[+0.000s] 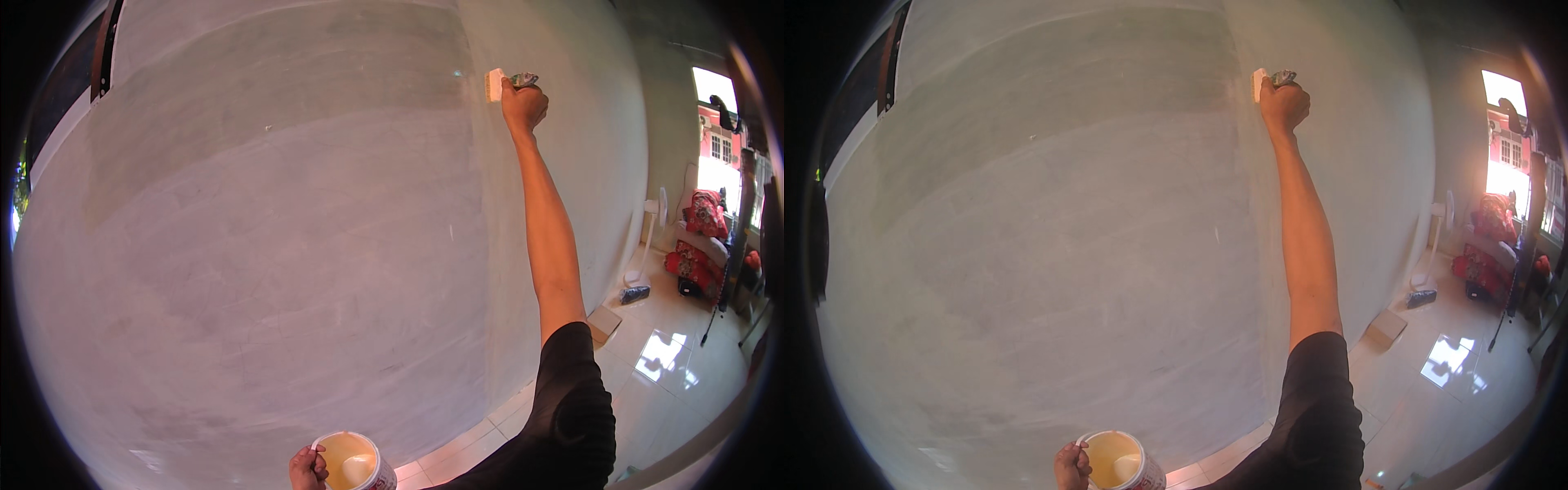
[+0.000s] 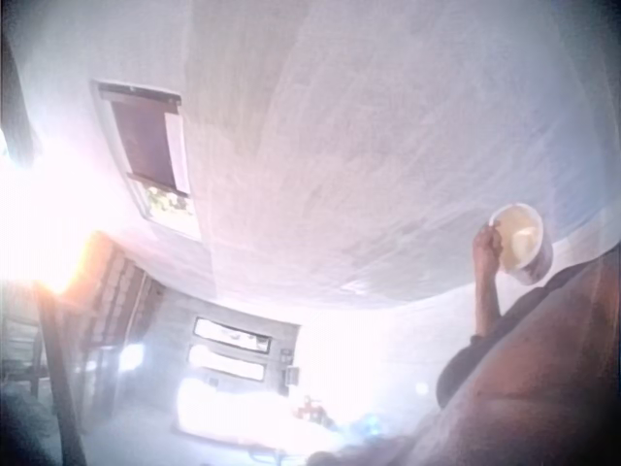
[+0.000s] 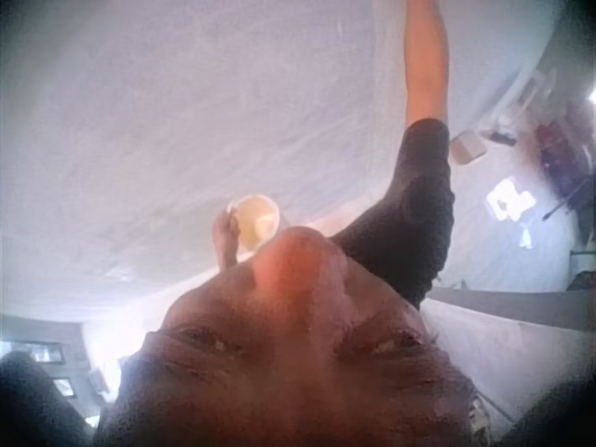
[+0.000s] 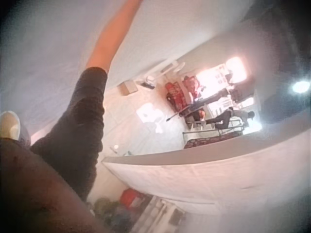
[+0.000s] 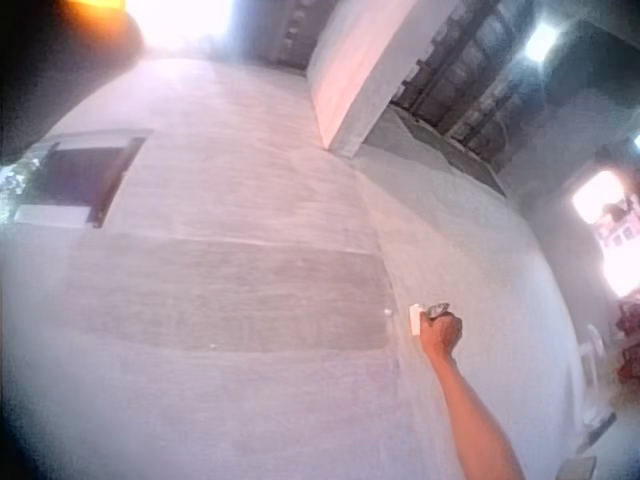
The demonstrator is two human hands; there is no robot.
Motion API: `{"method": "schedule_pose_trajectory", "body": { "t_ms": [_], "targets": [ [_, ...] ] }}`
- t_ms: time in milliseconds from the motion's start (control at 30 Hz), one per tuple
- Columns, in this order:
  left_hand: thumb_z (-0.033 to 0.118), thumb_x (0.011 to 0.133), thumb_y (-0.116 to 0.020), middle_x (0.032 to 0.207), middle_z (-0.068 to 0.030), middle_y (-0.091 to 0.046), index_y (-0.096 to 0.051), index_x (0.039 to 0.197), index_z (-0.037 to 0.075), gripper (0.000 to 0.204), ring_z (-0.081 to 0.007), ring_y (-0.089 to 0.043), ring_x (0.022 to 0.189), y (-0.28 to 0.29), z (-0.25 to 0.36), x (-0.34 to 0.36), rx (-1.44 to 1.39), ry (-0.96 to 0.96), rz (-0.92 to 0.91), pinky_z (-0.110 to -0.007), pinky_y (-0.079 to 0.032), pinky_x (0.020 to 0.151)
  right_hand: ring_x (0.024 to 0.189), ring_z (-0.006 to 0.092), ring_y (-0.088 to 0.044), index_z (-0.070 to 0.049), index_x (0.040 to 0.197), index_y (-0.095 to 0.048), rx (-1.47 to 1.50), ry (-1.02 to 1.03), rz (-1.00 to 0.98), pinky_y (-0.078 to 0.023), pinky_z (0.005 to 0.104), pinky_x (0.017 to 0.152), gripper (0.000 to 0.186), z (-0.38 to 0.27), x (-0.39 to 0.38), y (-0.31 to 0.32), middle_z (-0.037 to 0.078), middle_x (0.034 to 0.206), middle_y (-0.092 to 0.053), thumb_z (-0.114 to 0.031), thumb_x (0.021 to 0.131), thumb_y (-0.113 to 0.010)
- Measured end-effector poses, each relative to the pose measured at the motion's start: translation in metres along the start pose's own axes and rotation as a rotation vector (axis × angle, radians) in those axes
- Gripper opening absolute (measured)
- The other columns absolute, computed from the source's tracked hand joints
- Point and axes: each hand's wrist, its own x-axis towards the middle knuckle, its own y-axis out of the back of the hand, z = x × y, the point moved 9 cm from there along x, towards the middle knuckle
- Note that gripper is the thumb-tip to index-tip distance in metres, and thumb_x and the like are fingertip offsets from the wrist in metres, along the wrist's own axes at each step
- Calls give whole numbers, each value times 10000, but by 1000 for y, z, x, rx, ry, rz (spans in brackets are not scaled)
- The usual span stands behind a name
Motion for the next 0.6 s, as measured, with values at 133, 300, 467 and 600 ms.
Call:
{"method": "schedule_pose_trajectory", "body": {
  "t_ms": [133,300,467,600],
  "targets": [
    [204,931,-538,690,-34,-530,-638,962,28,205,-145,-484,601,6,-6,8,150,-35,-30,-305,-395,523,690,340,-665,-9,675,-668,-14,6,-2,-513,442,663,321,5,6,-7,160,708,-678,-320,734,-716],
    [186,904,-538,854,-173,-620,-629,1074,10,260,-288,-565,753,7,3,3,644,-295,4,-408,-456,671,692,347,-664,-7,670,-661,-69,36,-38,-515,440,660,345,-5,-2,-12,168,714,-676,-340,739,-714],
    [187,900,-523,956,-204,-628,-636,1087,23,273,-370,-570,889,6,-2,0,550,-29,-7,-459,-446,788,610,320,-657,-14,612,-647,63,103,-5,-510,396,622,355,-29,-29,-22,134,617,-654,-338,741,-718],
    [189,907,-515,1038,-212,-626,-628,1146,44,301,-414,-550,979,10,3,5,711,-199,-24,-494,-423,864,550,258,-652,-27,577,-645,593,64,-235,-500,352,595,335,-84,-70,-25,103,557,-639,-312,731,-729]
  ]
}}
